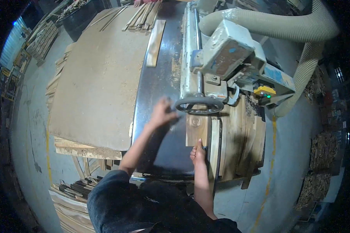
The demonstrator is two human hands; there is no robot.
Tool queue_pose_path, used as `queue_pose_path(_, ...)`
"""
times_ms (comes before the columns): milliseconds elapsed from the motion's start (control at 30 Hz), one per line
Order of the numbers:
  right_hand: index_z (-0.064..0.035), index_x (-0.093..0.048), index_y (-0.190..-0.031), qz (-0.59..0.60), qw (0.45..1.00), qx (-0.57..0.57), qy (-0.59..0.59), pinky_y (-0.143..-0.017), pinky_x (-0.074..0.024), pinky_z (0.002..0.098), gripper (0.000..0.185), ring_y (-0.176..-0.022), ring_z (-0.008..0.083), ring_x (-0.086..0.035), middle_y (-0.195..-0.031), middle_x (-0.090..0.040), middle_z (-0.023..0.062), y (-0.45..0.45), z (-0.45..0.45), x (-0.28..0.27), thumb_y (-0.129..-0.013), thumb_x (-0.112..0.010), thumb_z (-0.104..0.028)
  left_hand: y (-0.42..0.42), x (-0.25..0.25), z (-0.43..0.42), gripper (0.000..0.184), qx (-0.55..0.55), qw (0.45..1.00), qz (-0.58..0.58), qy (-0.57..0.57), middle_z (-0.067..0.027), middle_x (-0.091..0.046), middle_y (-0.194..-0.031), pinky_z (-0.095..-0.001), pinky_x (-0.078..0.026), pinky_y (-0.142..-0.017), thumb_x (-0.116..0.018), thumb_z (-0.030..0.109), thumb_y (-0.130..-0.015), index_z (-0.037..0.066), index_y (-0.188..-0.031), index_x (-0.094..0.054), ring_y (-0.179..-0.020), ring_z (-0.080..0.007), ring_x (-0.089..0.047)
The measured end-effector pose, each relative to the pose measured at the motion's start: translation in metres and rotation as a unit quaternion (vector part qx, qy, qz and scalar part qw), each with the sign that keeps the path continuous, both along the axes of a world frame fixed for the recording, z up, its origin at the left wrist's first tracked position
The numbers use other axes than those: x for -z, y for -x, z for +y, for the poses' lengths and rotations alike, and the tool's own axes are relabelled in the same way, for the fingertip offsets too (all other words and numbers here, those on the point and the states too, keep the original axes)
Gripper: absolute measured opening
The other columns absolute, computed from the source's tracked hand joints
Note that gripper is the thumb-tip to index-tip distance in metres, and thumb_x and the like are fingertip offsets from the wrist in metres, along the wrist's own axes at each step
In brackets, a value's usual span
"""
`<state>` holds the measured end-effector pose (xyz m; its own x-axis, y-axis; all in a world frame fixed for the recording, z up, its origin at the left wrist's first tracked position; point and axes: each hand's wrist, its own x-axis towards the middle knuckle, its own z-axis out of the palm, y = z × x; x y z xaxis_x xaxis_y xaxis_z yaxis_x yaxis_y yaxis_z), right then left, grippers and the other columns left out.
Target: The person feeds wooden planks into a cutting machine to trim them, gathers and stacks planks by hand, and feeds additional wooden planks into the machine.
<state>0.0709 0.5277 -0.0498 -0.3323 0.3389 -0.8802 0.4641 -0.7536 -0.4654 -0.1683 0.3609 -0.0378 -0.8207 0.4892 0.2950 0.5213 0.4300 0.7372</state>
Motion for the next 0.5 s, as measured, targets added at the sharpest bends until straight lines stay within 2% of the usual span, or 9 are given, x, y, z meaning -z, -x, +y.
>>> queue_pose_path(133,-0.0193,-0.043,-0.07,0.025,1.0,-0.009,-0.01,-0.037,-0.0225,0.0223,0.056,-0.04,0.0063,-0.032,-0.053,-0.033,-0.0081,0.026,0.013,0.003,-0.088,-0.06,-0.07,0.099,-0.01,-0.023,0.073,-0.272,0.96,0.043,0.044,-0.0333,-0.036,-0.147,-0.0571,-0.037,-0.107,-0.085,0.033,-0.07,0.015,-0.135,-0.058,-0.134,-0.0492,-0.039)
queue_pose_path(167,-0.0186,-0.046,-0.07,0.021,1.0,-0.007,-0.013,-0.037,-0.0231,0.0221,0.056,-0.039,0.0063,-0.033,-0.053,-0.035,-0.0082,0.033,0.016,0.004,-0.089,-0.06,-0.069,0.112,-0.009,-0.028,0.068,-0.306,0.943,0.06,0.116,-0.0309,-0.051,-0.134,-0.0546,-0.039,-0.106,-0.084,0.032,-0.07,0.013,-0.131,-0.061,-0.128,-0.0455,-0.048)
queue_pose_path(267,-0.016,-0.054,-0.078,0.057,0.997,-0.025,-0.044,-0.039,-0.0289,0.0219,0.051,-0.043,0.0065,-0.04,-0.059,-0.046,-0.007,0.053,0.024,0.01,-0.092,-0.058,-0.065,0.123,-0.017,-0.045,0.063,-0.156,0.96,-0.083,0.215,-0.0262,-0.066,-0.112,-0.0508,-0.038,-0.108,-0.083,0.032,-0.069,0.01,-0.126,-0.066,-0.121,-0.0396,-0.056)
queue_pose_path(300,-0.0141,-0.06,-0.085,0.091,0.993,-0.044,-0.066,-0.043,-0.0342,0.0218,0.049,-0.048,0.0067,-0.047,-0.065,-0.055,-0.0056,0.054,0.024,0.011,-0.095,-0.058,-0.062,0.112,-0.006,-0.048,0.061,-0.158,0.967,-0.041,0.197,-0.0225,-0.07,-0.094,-0.0466,-0.045,-0.102,-0.081,0.031,-0.068,0.009,-0.123,-0.068,-0.107,-0.0367,-0.065)
queue_pose_path(333,-0.0141,-0.06,-0.085,0.087,0.993,-0.044,-0.061,-0.043,-0.0342,0.0218,0.049,-0.048,0.0067,-0.047,-0.065,-0.055,-0.0056,0.053,0.018,0.006,-0.095,-0.058,-0.062,0.094,-0.006,-0.052,0.061,-0.157,0.965,-0.044,0.203,-0.0225,-0.07,-0.094,-0.0466,-0.045,-0.102,-0.081,0.031,-0.068,0.009,-0.123,-0.068,-0.107,-0.0367,-0.065)
queue_pose_path(400,-0.009,-0.062,-0.107,0.213,0.967,-0.082,-0.117,-0.056,-0.0444,0.0233,0.047,-0.07,0.0089,-0.063,-0.089,-0.069,0.001,0.05,0.002,-0.006,-0.099,-0.056,-0.054,0.047,-0.005,-0.058,0.061,-0.175,0.967,-0.184,-0.025,-0.0205,-0.071,-0.098,-0.0421,-0.054,-0.088,-0.079,0.026,-0.072,0.009,-0.13,-0.065,-0.096,-0.0338,-0.068)
queue_pose_path(433,-0.0092,-0.061,-0.116,0.204,0.961,-0.138,-0.128,-0.064,-0.0463,0.0244,0.047,-0.08,0.0096,-0.064,-0.098,-0.069,0.0018,0.042,-0.009,-0.021,-0.099,-0.056,-0.052,0.016,-0.012,-0.063,0.061,-0.106,0.903,-0.35,-0.225,-0.0138,-0.071,-0.102,-0.0357,-0.057,-0.076,-0.071,0.021,-0.08,0.009,-0.138,-0.058,-0.085,-0.0265,-0.069)
queue_pose_path(467,-0.0093,-0.059,-0.126,0.195,0.952,-0.193,-0.138,-0.072,-0.0483,0.0254,0.048,-0.09,0.0104,-0.065,-0.107,-0.069,0.0027,0.032,-0.02,-0.036,-0.1,-0.057,-0.05,-0.014,-0.013,-0.07,0.055,-0.053,0.836,-0.441,-0.321,-0.0068,-0.069,-0.094,-0.033,-0.054,-0.07,-0.054,0.019,-0.088,0.003,-0.141,-0.051,-0.079,-0.0185,-0.065)
queue_pose_path(500,-0.0072,-0.057,-0.133,0.208,0.938,-0.243,-0.131,-0.08,-0.0503,0.0286,0.055,-0.101,0.0136,-0.066,-0.117,-0.067,0.0067,0.017,-0.03,-0.04,-0.1,-0.054,-0.052,-0.048,-0.021,-0.073,0.051,-0.045,0.79,-0.477,-0.383,-0.0081,-0.068,-0.098,-0.0336,-0.054,-0.071,-0.049,0.022,-0.089,0.003,-0.136,-0.053,-0.082,-0.0195,-0.066)
